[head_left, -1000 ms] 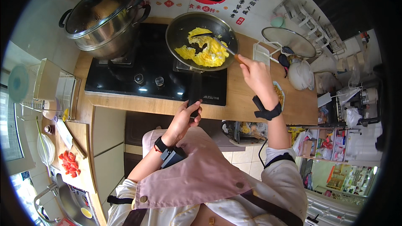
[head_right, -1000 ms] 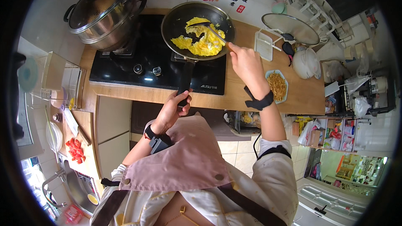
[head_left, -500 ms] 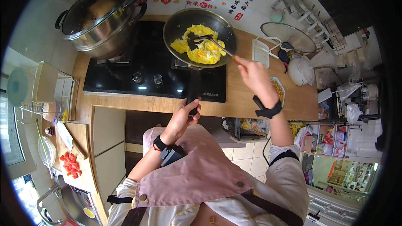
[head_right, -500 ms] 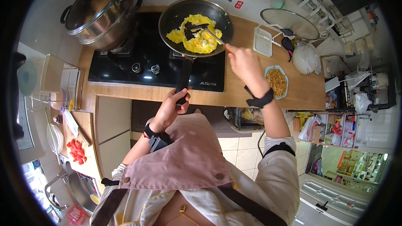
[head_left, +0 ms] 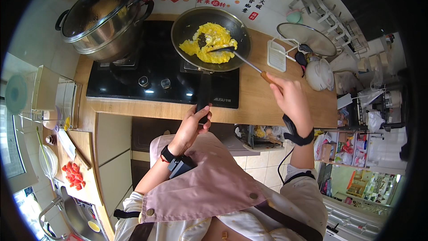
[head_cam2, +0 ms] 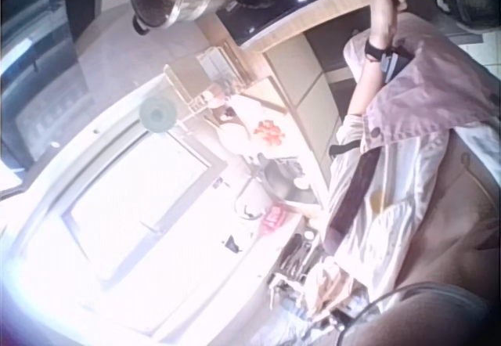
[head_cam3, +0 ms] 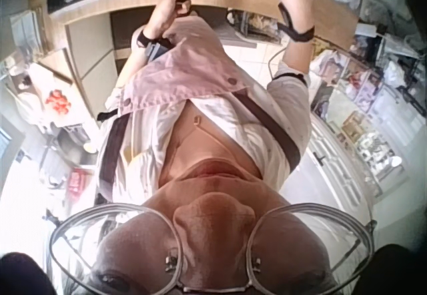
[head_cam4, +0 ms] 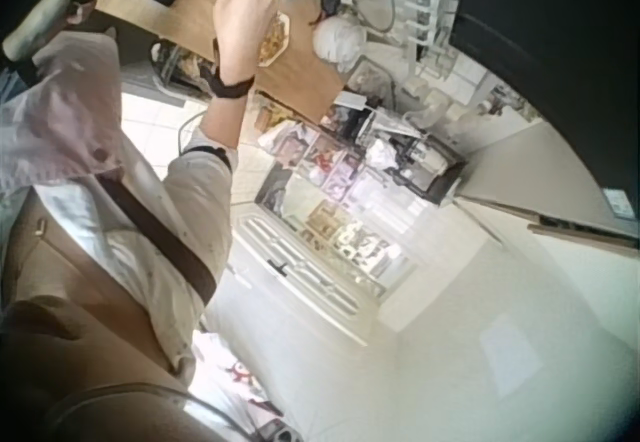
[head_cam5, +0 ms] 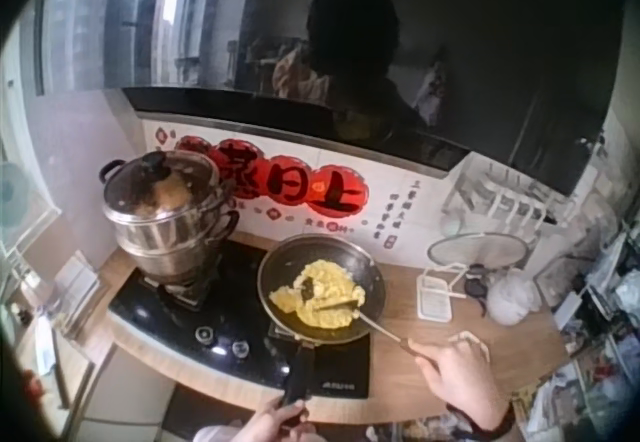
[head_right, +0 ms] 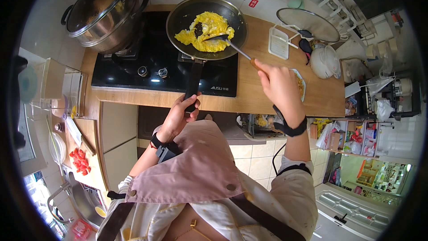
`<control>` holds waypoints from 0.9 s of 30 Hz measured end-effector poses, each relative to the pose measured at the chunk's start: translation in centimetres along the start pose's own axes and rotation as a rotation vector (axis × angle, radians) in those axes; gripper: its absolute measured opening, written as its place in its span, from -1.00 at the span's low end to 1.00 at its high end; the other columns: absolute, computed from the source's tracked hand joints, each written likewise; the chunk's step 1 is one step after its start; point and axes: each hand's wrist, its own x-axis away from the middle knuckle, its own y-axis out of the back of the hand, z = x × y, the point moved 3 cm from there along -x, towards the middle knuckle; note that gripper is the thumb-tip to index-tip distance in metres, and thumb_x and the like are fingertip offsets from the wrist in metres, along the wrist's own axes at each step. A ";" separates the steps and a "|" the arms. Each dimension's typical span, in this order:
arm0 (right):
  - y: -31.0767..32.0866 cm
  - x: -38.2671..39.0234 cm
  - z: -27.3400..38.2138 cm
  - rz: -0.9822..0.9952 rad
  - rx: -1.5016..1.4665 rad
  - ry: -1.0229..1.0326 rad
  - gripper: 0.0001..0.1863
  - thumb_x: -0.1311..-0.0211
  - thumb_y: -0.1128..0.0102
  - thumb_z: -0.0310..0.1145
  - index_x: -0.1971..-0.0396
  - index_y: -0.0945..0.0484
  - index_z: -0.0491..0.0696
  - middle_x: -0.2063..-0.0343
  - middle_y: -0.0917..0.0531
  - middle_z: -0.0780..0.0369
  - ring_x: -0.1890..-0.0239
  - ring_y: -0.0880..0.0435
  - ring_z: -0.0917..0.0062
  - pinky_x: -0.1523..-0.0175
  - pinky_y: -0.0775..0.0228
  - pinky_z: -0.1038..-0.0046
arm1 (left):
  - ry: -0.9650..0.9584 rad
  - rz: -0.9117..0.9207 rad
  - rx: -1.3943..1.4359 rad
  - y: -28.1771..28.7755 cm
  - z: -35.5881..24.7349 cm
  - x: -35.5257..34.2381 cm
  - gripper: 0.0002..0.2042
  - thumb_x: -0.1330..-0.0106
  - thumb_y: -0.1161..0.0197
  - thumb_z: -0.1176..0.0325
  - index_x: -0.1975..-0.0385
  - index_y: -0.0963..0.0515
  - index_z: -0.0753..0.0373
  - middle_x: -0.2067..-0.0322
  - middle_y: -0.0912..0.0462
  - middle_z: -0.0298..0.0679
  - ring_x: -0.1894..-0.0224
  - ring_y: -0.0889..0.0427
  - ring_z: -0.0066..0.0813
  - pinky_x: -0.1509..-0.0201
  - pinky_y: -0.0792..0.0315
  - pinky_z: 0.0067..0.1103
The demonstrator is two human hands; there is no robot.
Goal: The person scrambles eggs in a frying pan, then adds chopped tomatoes and salt, stirring the mixture until combined. The person also washes a knife and cutting board at the sink.
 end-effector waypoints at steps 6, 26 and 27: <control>-1.5 -0.9 0.3 -0.128 -0.059 0.212 -0.71 -0.19 -0.15 -0.45 0.07 -0.64 -0.03 0.50 -0.63 -0.05 0.44 -0.65 0.07 0.27 -0.52 0.17 | 0.005 -0.009 -0.023 0.1 0.1 0.0 -0.71 -0.45 -0.06 0.26 -0.03 -0.36 0.30 0.41 -0.41 -0.38 0.56 -0.31 -0.70 0.55 -0.09 -0.74; -1.7 0.1 1.4 -0.070 0.041 0.189 -0.70 -0.19 -0.16 -0.44 0.06 -0.63 -0.06 0.47 -0.63 -0.04 0.42 -0.60 0.04 0.27 -0.46 0.17 | -0.013 0.019 -0.012 0.5 0.1 -0.1 -0.71 -0.43 -0.10 0.22 0.01 -0.37 0.26 0.43 -0.43 -0.40 0.56 -0.34 -0.69 0.53 -0.13 -0.73; -1.9 -0.7 1.7 -0.139 -0.010 0.249 -0.70 -0.19 -0.15 -0.45 0.07 -0.63 -0.06 0.47 -0.63 -0.05 0.42 -0.60 0.03 0.26 -0.46 0.16 | -0.024 0.025 -0.011 0.5 0.1 -0.1 -0.71 -0.43 -0.10 0.22 0.01 -0.37 0.26 0.43 -0.43 -0.40 0.56 -0.34 -0.69 0.54 -0.12 -0.73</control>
